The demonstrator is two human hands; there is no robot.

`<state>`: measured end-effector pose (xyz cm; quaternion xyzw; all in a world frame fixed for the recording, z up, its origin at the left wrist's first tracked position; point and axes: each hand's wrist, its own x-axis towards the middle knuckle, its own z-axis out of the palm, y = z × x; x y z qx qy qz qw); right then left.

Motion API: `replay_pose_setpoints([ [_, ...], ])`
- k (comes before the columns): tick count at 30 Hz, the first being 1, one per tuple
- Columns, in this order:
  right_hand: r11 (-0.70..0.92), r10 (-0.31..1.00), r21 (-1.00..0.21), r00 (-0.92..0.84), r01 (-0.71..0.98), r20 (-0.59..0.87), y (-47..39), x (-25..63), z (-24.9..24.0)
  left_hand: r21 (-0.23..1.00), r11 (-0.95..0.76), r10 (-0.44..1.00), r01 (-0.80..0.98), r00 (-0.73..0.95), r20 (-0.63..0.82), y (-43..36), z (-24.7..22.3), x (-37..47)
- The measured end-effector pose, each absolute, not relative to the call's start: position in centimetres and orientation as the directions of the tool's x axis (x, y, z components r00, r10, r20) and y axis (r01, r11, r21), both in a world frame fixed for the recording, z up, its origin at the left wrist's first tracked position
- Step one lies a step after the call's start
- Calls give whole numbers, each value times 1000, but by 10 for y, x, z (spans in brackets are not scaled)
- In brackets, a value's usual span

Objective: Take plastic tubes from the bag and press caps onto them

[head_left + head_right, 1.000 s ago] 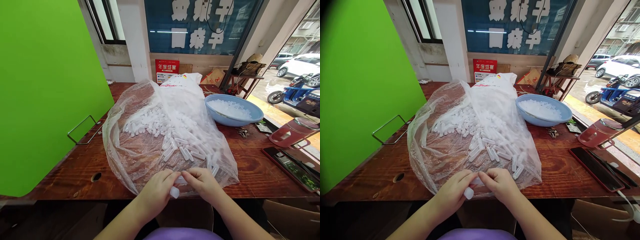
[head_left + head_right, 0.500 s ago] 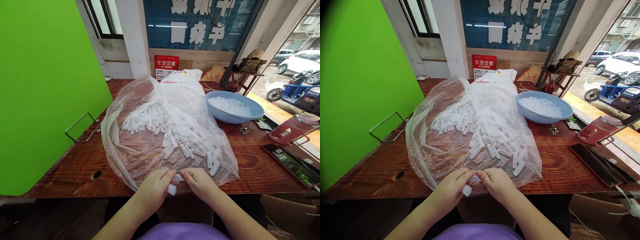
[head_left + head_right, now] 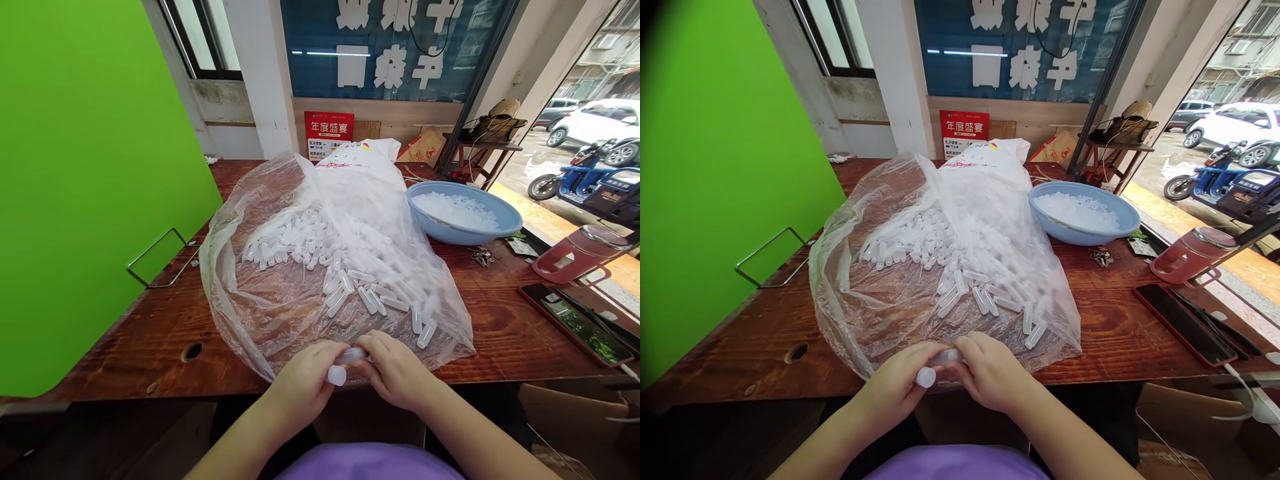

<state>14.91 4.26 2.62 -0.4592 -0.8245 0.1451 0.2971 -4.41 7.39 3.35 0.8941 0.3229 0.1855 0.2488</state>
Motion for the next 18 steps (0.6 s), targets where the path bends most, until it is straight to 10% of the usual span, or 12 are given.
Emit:
replay_pose_setpoints([
  [10, 814, 521, -112, -632, 570, 573, 60, 162, 38, 611, -674, 568, 416, 820, 69, 70, 62, -37],
  [15, 523, 852, -523, -440, 673, 286, 62, 140, 26, 523, -694, 605, 495, 795, 51, 75, 58, -40],
  [18, 398, 910, -570, -387, 719, 147, 67, 130, 25, 400, -672, 666, 623, 745, -41, 83, 51, -43],
])
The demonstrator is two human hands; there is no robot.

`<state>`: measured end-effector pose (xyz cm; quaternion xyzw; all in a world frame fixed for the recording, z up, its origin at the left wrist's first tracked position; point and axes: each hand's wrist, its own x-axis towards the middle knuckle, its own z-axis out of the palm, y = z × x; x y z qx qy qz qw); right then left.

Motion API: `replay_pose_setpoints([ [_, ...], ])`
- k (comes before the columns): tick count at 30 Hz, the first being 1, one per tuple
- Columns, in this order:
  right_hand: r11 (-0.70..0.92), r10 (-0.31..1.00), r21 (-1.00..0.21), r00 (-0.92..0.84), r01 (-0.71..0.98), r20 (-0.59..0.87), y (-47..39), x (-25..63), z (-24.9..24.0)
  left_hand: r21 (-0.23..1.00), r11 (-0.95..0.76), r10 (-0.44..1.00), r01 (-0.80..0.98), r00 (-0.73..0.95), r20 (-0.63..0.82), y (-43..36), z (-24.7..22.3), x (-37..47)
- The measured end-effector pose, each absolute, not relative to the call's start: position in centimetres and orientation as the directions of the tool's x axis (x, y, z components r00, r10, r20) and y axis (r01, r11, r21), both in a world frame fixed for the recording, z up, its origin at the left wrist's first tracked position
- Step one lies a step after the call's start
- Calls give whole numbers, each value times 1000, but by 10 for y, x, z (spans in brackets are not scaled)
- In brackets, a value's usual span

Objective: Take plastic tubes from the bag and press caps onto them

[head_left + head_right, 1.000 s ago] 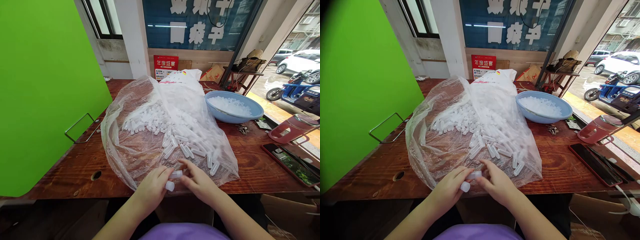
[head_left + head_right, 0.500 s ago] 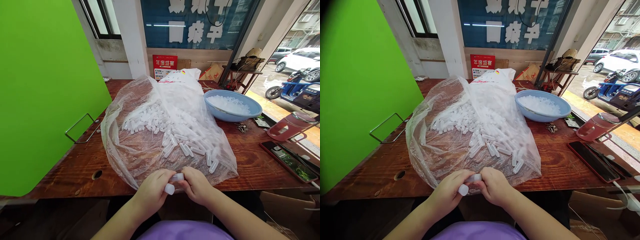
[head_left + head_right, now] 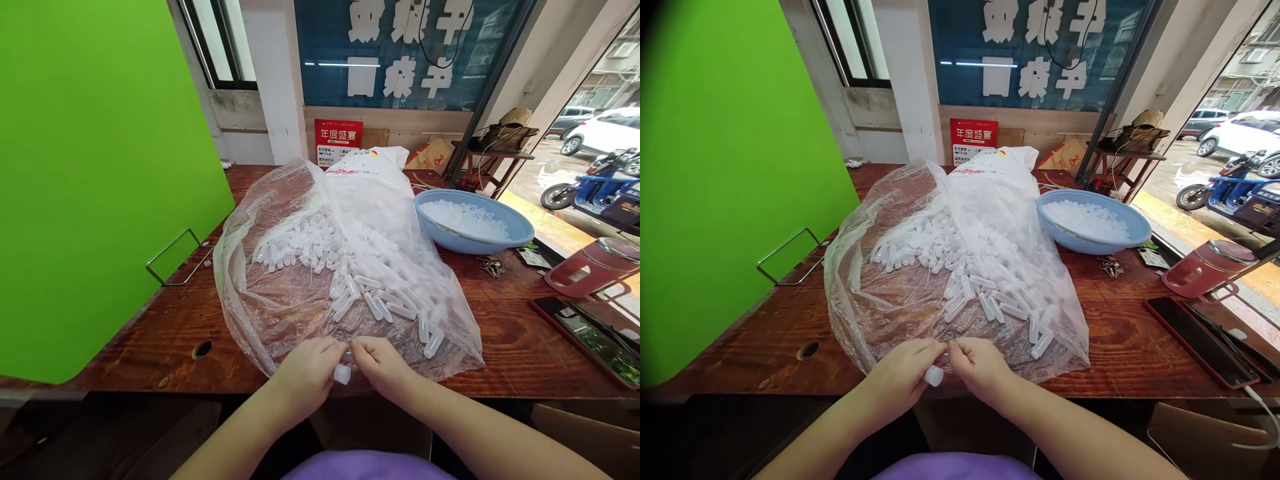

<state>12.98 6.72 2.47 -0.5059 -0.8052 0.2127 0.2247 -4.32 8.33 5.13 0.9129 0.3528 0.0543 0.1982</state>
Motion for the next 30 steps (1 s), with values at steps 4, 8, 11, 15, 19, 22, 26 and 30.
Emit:
replay_pose_setpoints([
  [4, 339, 929, -498, -369, 798, 40, 109, 136, 46, 281, -523, 814, 805, 569, -115, 102, 50, -34],
  [8, 310, 947, -298, -320, 903, 17, 186, 132, 63, 191, -422, 896, 886, 439, -58, 125, 51, -7],
  [11, 447, 886, -181, -461, 876, -48, 234, 113, 61, 125, -395, 913, 910, 404, -54, 137, 50, 10],
  [15, 594, 784, -73, -597, 801, -172, 263, 88, 51, 58, -392, 917, 918, 395, -63, 139, 46, 15],
  [19, 630, 755, -18, -618, 776, -217, 265, 76, 42, 26, -456, 887, 890, 456, -72, 134, 42, 10],
  [22, 626, 757, -35, -618, 779, -212, 259, 73, 44, 17, -499, 863, 867, 498, -82, 133, 39, 10],
  [26, 576, 800, -132, -590, 807, -114, 238, 82, 63, 20, -556, 828, 831, 556, -74, 135, 34, 9],
  [30, 481, 866, -275, -500, 832, 4, 195, 119, 82, 38, -600, 798, 799, 601, -42, 127, 26, 0],
])
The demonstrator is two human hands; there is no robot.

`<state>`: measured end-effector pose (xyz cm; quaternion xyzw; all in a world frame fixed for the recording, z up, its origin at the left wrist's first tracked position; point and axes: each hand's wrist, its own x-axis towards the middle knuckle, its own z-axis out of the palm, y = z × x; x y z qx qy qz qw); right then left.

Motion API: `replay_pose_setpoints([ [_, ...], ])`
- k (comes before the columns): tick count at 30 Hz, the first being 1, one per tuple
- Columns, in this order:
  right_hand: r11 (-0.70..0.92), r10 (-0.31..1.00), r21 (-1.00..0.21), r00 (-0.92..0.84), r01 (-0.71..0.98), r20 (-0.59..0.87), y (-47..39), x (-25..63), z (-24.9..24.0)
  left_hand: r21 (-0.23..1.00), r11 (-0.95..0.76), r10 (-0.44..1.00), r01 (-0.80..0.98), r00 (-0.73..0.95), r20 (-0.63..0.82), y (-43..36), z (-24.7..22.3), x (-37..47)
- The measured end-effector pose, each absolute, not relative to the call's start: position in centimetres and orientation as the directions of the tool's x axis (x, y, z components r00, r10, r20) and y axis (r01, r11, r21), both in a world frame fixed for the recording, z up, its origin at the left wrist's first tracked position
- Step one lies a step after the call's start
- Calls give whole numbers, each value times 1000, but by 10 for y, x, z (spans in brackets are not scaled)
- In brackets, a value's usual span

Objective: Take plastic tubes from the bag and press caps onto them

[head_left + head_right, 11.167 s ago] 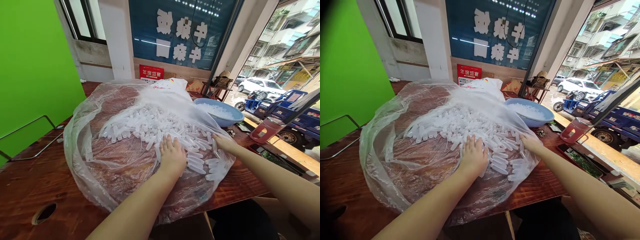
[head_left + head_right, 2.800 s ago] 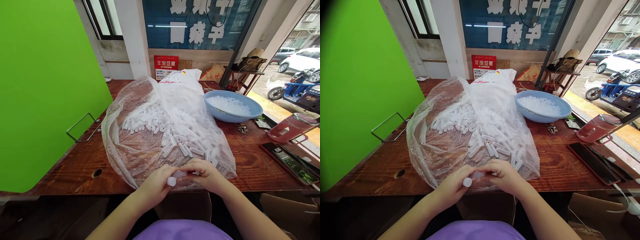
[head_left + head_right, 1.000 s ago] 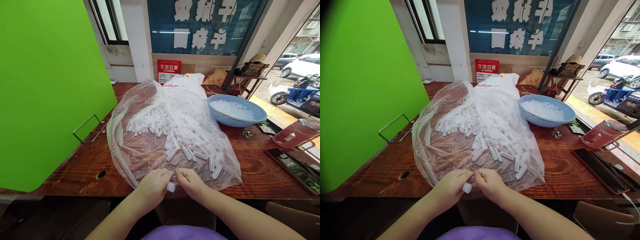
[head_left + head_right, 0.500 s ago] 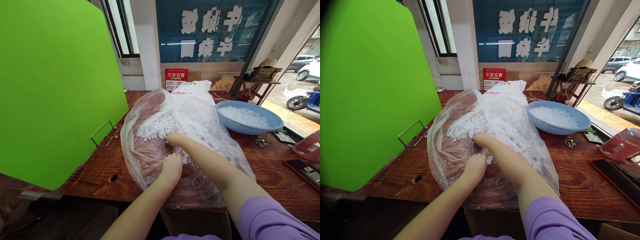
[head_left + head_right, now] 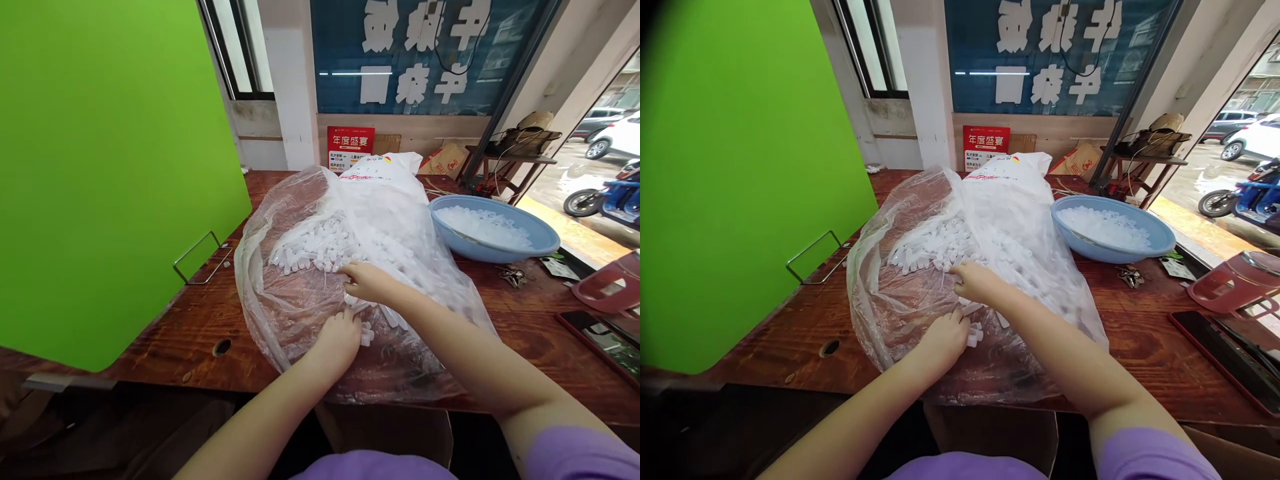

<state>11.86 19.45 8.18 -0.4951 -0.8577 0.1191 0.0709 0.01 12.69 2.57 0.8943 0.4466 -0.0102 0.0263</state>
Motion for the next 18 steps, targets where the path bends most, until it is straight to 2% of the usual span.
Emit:
replay_pose_setpoints([
  [3, 402, 898, -388, -439, 830, -9, 150, 150, 76, 82, -627, 777, 775, 629, -1, 114, 18, -14],
  [5, 343, 917, -508, -399, 790, -1, 121, 164, 64, 114, -640, 766, 760, 642, 22, 106, 12, -23],
  [7, 294, 930, -704, -362, 646, 57, 96, 170, 50, 169, -670, 739, 723, 670, 70, 99, 7, -32],
  [9, 323, 922, -795, -360, 513, 143, 78, 169, 41, 261, -717, 693, 646, 700, 173, 93, 2, -38],
  [11, 426, 880, -778, -412, 462, 237, 68, 168, 39, 352, -749, 657, 562, 699, 283, 89, 0, -43],
  [13, 531, 818, -725, -488, 438, 304, 62, 167, 42, 391, -759, 642, 520, 695, 323, 85, 3, -46],
  [16, 558, 806, -666, -514, 494, 294, 60, 165, 47, 304, -805, 591, 509, 734, 334, 82, 12, -48],
  [18, 424, 891, -689, -407, 588, 201, 61, 161, 47, 179, -831, 553, 526, 754, 354, 81, 18, -48],
])
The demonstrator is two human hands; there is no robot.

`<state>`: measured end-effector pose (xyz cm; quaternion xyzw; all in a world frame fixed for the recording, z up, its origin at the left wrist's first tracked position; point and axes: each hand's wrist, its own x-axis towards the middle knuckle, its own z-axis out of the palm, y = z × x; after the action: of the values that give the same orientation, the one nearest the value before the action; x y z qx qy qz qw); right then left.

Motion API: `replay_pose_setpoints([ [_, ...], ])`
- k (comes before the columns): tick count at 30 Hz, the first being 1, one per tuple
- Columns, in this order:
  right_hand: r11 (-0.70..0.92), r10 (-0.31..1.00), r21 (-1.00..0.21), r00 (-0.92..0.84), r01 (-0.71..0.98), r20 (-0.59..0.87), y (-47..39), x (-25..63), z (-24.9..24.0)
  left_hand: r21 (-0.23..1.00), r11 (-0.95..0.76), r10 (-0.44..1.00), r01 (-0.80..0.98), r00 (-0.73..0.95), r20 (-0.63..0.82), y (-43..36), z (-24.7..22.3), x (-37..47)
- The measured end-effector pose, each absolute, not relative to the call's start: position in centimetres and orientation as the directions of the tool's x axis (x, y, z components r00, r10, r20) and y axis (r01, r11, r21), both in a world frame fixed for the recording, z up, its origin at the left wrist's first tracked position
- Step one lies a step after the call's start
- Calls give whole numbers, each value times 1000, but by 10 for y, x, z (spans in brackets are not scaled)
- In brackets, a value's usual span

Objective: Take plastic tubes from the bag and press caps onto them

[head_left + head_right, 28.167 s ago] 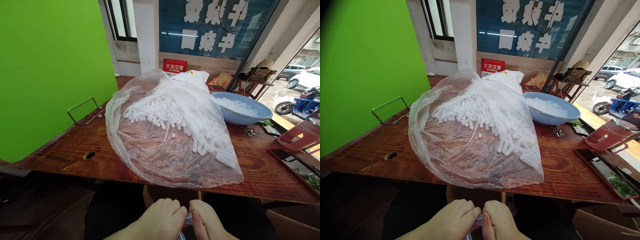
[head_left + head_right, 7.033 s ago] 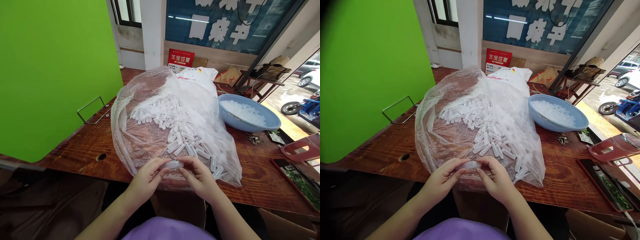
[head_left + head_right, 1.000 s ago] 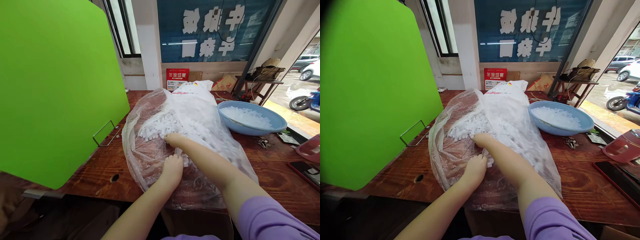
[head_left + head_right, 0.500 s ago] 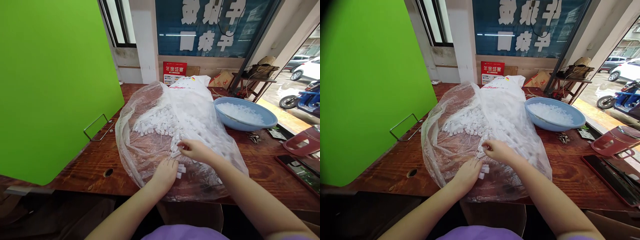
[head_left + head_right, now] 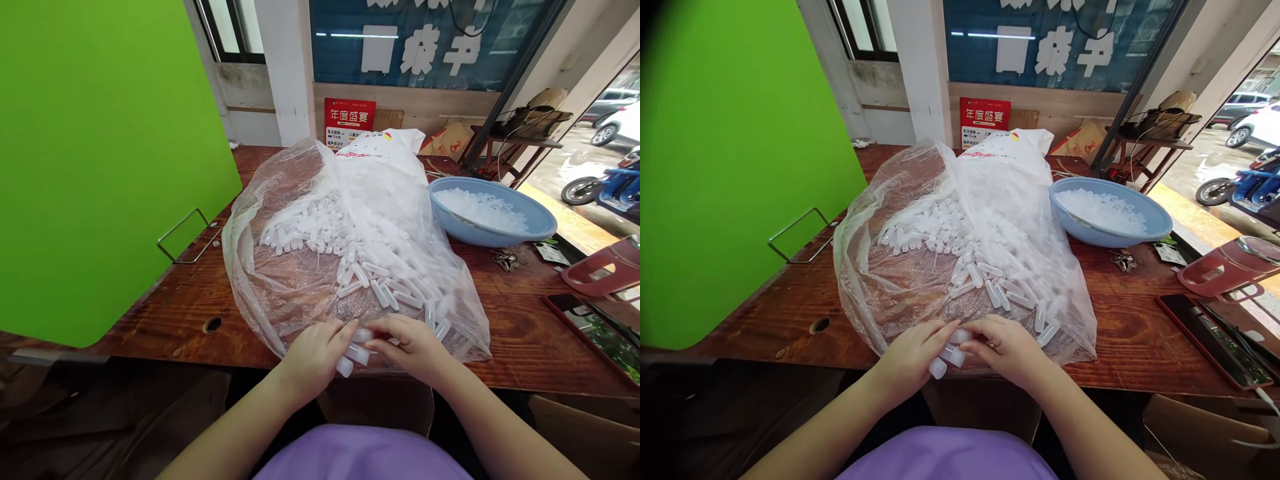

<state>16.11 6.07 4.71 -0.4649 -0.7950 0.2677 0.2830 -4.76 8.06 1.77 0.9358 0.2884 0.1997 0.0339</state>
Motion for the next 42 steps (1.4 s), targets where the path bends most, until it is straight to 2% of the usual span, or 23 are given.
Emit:
replay_pose_setpoints([
  [2, 197, 965, -748, -261, 633, 34, 61, 156, 44, 61, -833, 532, 550, 763, 367, 80, 22, -47],
  [4, 30, 984, -793, -157, 608, -84, 60, 152, 39, -10, -820, 532, 572, 769, 354, 80, 24, -46],
  [5, 9, 987, -815, -136, 580, -86, 59, 151, 38, -27, -811, 542, 584, 768, 341, 80, 24, -46],
  [9, 163, 975, -838, -215, 521, 57, 53, 149, 35, -35, -796, 571, 605, 768, 291, 81, 24, -46],
  [13, -16, 983, -831, -144, 555, -115, 49, 145, 34, -39, -817, 538, 575, 785, 307, 80, 22, -46],
  [18, 108, 983, -818, -186, 565, 1, 50, 140, 33, -8, -823, 539, 568, 787, 300, 81, 19, -46],
  [20, 20, 984, -860, -161, 509, -73, 50, 134, 31, -42, -833, 515, 552, 800, 309, 80, 20, -46],
  [22, -160, 964, -934, -152, 319, -217, 49, 127, 29, -68, -842, 491, 535, 813, 312, 78, 23, -44],
  [24, -323, 923, -935, -168, 145, -345, 50, 122, 27, -64, -845, 497, 531, 825, 269, 79, 27, -41],
  [26, -357, 908, -916, -164, 183, -386, 53, 124, 30, -23, -827, 553, 562, 819, 154, 85, 33, -37],
  [28, -220, 941, -847, -123, 484, -315, 63, 133, 38, 17, -781, 624, 624, 780, 39, 96, 39, -30],
  [30, -51, 980, -620, -81, 783, -183, 83, 146, 51, 25, -734, 678, 678, 735, -8, 112, 43, -22],
  [31, -16, 991, -504, -54, 864, -126, 96, 151, 58, 21, -722, 692, 692, 722, -6, 121, 44, -16],
  [35, 73, 993, -319, -97, 945, -63, 167, 149, 78, 10, -703, 712, 711, 702, 17, 145, 44, 5],
  [42, 246, 946, -65, -254, 967, -203, 262, 95, 65, -14, -628, 778, 778, 628, 14, 148, 31, 13],
])
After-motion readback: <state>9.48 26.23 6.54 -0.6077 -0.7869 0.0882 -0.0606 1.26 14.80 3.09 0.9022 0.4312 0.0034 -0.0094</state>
